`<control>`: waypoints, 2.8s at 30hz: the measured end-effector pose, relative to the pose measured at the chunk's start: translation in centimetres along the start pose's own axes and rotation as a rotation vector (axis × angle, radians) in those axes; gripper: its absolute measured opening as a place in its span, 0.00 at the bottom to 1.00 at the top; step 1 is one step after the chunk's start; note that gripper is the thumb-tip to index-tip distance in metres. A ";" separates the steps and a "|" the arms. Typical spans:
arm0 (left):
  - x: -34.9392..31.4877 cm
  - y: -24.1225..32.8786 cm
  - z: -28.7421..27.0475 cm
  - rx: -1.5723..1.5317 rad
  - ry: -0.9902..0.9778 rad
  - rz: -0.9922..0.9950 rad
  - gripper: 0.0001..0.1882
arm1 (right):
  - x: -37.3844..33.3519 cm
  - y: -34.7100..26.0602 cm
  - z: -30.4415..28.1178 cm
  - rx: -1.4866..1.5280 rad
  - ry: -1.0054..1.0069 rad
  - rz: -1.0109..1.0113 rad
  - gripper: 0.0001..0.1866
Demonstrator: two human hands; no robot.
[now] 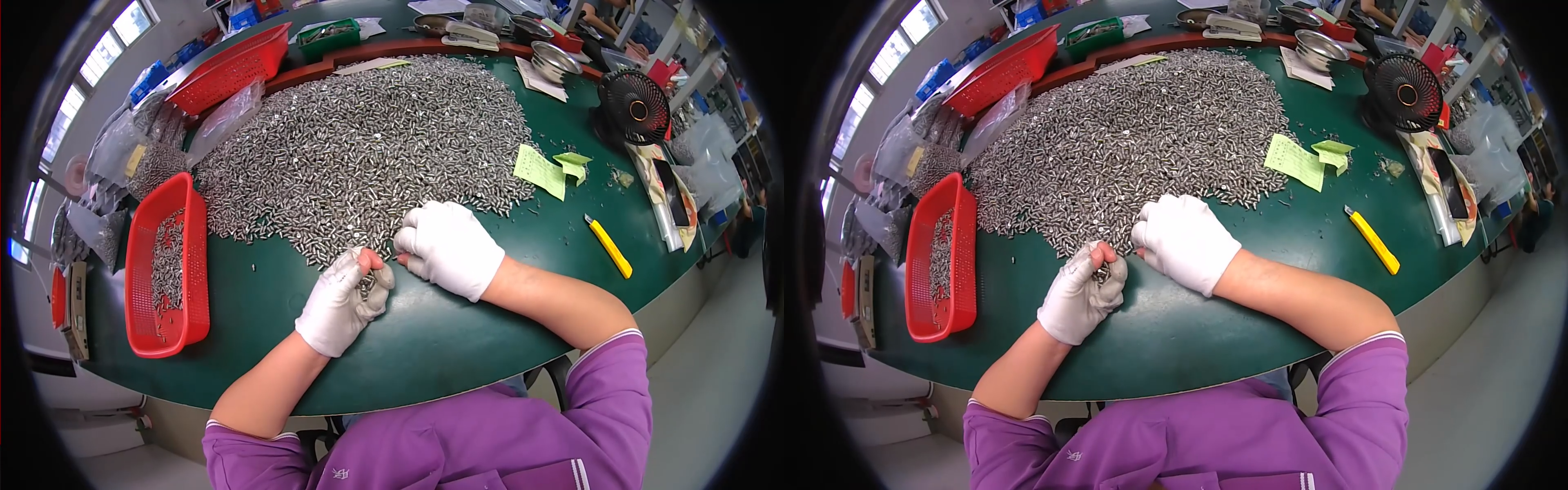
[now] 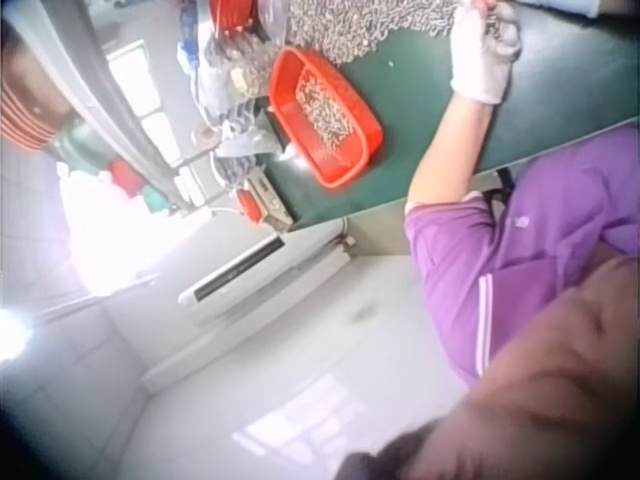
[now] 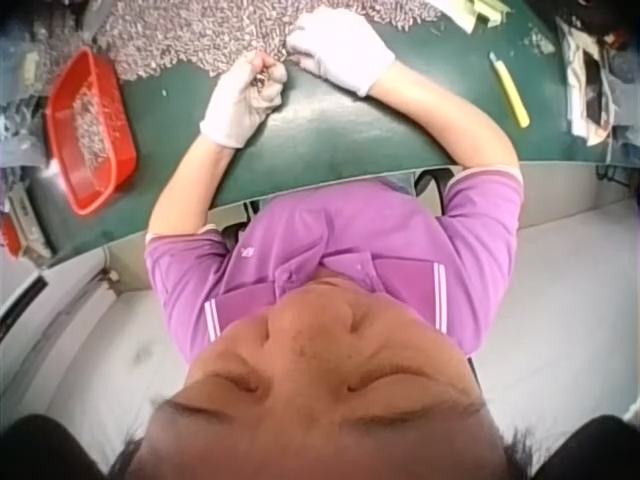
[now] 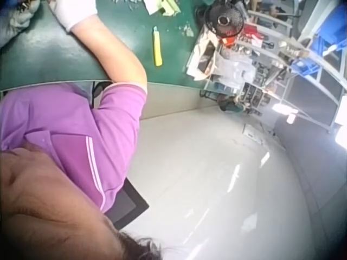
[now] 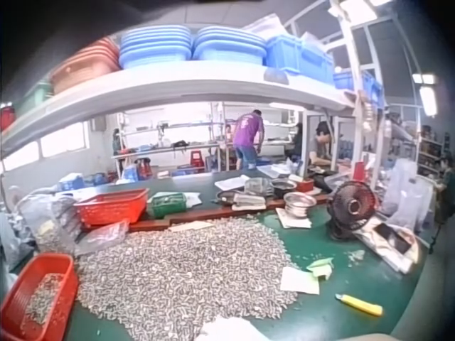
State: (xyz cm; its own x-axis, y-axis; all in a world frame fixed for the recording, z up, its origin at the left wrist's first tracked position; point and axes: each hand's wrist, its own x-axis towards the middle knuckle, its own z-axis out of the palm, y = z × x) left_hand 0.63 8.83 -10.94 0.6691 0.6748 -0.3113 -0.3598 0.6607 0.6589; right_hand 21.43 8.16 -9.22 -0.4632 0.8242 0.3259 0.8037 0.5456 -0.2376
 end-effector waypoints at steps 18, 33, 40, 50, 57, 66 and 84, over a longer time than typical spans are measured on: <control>0.1 -0.1 -0.3 -0.116 0.073 0.036 0.08 | 0.2 -0.3 0.3 0.054 0.043 -0.131 0.07; -0.1 -0.3 0.8 0.107 -0.079 0.009 0.08 | -0.5 -1.6 -1.2 0.688 0.050 0.135 0.09; -0.1 -0.1 0.2 0.068 -0.162 -0.021 0.10 | -0.3 -0.6 -0.6 0.378 0.138 0.032 0.10; -0.4 0.4 1.0 0.039 -0.076 -0.049 0.12 | -0.1 0.8 0.0 -0.018 0.019 -0.002 0.05; 0.1 0.1 0.7 0.090 -0.140 -0.043 0.12 | -0.1 0.7 -0.4 -0.010 0.021 0.048 0.07; -0.1 0.3 0.3 0.069 -0.214 -0.117 0.11 | -0.4 -1.0 -2.0 0.371 0.102 -0.049 0.11; 0.0 0.0 0.5 0.109 -0.172 -0.102 0.09 | -0.5 -0.2 -1.3 0.529 0.102 -0.170 0.07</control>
State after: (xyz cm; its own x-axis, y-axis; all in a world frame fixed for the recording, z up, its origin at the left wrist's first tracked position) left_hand 0.98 8.61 -10.59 0.8027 0.5345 -0.2646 -0.2185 0.6764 0.7033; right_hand 21.94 7.47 -8.14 -0.5102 0.7137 0.4799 0.4118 0.6927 -0.5922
